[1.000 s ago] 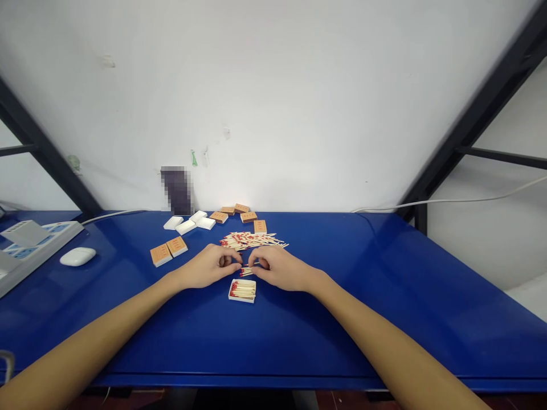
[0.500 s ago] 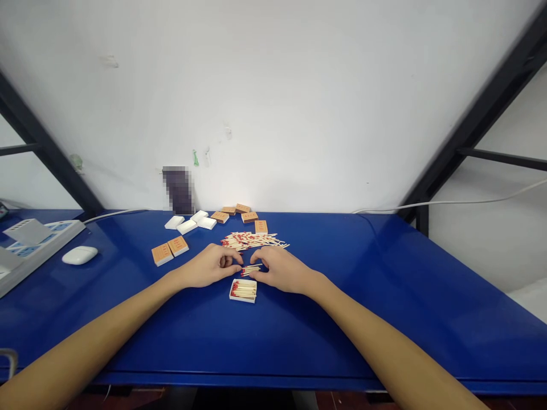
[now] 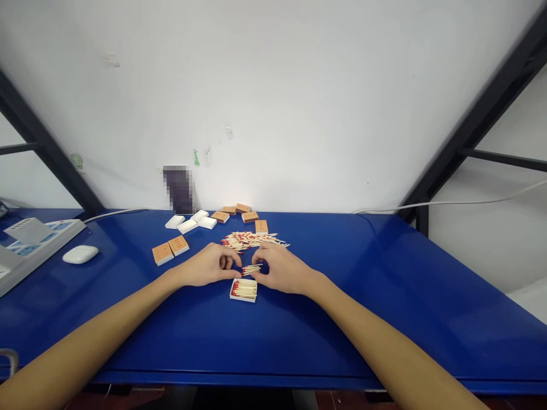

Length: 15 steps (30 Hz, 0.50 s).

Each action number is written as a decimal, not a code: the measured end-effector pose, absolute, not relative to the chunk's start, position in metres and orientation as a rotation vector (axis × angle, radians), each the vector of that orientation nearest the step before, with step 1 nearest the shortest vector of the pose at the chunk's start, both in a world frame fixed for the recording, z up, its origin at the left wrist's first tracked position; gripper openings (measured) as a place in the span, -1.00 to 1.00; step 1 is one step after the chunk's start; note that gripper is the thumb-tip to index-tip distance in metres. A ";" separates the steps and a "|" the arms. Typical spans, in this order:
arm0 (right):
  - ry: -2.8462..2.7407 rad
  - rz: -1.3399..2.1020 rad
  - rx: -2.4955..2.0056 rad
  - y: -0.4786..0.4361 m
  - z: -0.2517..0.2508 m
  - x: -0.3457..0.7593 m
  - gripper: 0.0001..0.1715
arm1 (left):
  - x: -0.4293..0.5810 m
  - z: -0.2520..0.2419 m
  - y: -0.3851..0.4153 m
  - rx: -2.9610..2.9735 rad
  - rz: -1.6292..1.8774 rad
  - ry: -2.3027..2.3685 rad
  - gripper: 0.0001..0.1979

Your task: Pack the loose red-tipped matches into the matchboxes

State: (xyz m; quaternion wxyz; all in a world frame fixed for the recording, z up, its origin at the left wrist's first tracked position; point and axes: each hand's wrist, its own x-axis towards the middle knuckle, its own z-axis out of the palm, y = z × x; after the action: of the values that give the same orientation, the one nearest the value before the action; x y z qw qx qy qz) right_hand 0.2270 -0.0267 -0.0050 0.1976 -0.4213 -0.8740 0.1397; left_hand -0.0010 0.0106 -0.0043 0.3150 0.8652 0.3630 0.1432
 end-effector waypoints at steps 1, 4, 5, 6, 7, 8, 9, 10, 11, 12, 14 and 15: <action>-2.446 0.394 -1.179 -0.027 -0.005 0.227 -0.84 | -0.001 -0.004 0.010 2.280 0.378 0.963 -0.70; -2.456 0.410 -1.169 -0.026 -0.007 0.227 -0.82 | 0.001 -0.004 0.009 2.283 0.389 0.968 -0.71; -2.461 0.412 -1.163 -0.026 -0.007 0.227 -0.82 | 0.001 -0.004 0.009 2.284 0.391 0.966 -0.71; -2.466 0.414 -1.157 -0.026 -0.007 0.227 -0.81 | 0.001 -0.004 0.009 2.285 0.393 0.964 -0.71; -2.468 0.419 -1.151 -0.025 -0.007 0.227 -0.81 | 0.001 -0.004 0.009 2.289 0.393 0.964 -0.71; -2.469 0.425 -1.148 -0.025 -0.007 0.227 -0.81 | 0.002 -0.004 0.009 2.293 0.392 0.966 -0.71; -2.470 0.434 -1.146 -0.025 -0.007 0.226 -0.81 | 0.002 -0.005 0.009 2.299 0.393 0.967 -0.71; -2.473 0.442 -1.147 -0.025 -0.007 0.226 -0.81 | 0.002 -0.005 0.009 2.305 0.394 0.967 -0.71; -2.477 0.446 -1.149 -0.025 -0.007 0.226 -0.81 | 0.002 -0.005 0.009 2.311 0.396 0.968 -0.71; -2.479 0.446 -1.152 -0.025 -0.007 0.226 -0.81 | 0.002 -0.006 0.009 2.316 0.399 0.969 -0.71; -2.481 0.444 -1.161 -0.024 -0.007 0.226 -0.80 | 0.002 -0.006 0.009 2.319 0.402 0.973 -0.72; -2.479 0.442 -1.167 -0.024 -0.007 0.226 -0.80 | 0.002 -0.006 0.009 2.318 0.404 0.975 -0.72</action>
State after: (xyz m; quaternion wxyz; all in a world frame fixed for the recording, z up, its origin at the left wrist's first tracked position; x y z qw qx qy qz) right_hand 0.2261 -0.0242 -0.0070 0.1822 -0.4134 -0.8783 0.1565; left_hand 0.0017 0.0088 -0.0055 0.2928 0.8703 0.3659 0.1517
